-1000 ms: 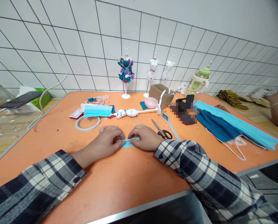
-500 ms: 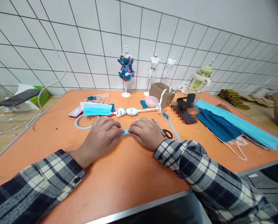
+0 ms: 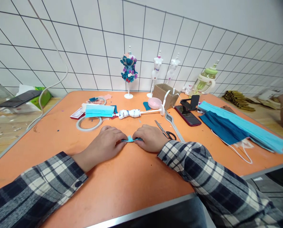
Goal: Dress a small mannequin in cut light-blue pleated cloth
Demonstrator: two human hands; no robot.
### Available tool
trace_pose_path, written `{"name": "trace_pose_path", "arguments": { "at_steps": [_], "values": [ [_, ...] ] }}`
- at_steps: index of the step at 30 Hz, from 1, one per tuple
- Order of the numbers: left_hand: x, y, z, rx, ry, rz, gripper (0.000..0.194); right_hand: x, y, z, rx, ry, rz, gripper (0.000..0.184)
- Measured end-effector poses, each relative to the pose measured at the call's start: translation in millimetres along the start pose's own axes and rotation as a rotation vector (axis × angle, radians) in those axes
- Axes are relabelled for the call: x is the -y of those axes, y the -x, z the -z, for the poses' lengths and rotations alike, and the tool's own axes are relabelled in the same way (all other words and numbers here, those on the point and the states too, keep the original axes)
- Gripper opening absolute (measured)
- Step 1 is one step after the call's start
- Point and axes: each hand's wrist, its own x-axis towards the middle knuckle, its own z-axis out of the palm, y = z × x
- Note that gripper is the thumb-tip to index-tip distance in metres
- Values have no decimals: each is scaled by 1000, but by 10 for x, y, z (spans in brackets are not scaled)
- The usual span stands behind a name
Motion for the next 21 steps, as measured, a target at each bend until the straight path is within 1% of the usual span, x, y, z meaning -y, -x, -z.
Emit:
{"name": "trace_pose_path", "arguments": {
  "at_steps": [3, 7, 9, 12, 14, 15, 18, 21],
  "values": [
    [6, -2, -6, -8, 8, -19, 19, 13, 14, -6, -37, -51, -22, 26],
    [29, 7, -29, 1, 59, 8, 19, 2, -11, -42, -17, -134, -82, 16],
    [47, 9, -46, 2, 114, 58, 21, -17, -32, -68, -13, -179, -126, 16],
    [61, -4, -64, 22, 264, 186, 29, -41, -57, -102, -9, -202, -162, 17],
    [55, -25, -71, 54, 360, 253, 28, -43, -69, -110, -7, -199, -171, 16],
    [47, -37, -76, 72, 378, 265, 26, -39, -75, -110, -8, -191, -170, 16],
    [17, -66, -111, 91, 292, 250, 23, -19, -89, -102, -24, -155, -171, 17],
    [-5, -62, -154, 47, 164, 233, 26, -16, -97, -102, -32, -134, -172, 14]
  ]
}}
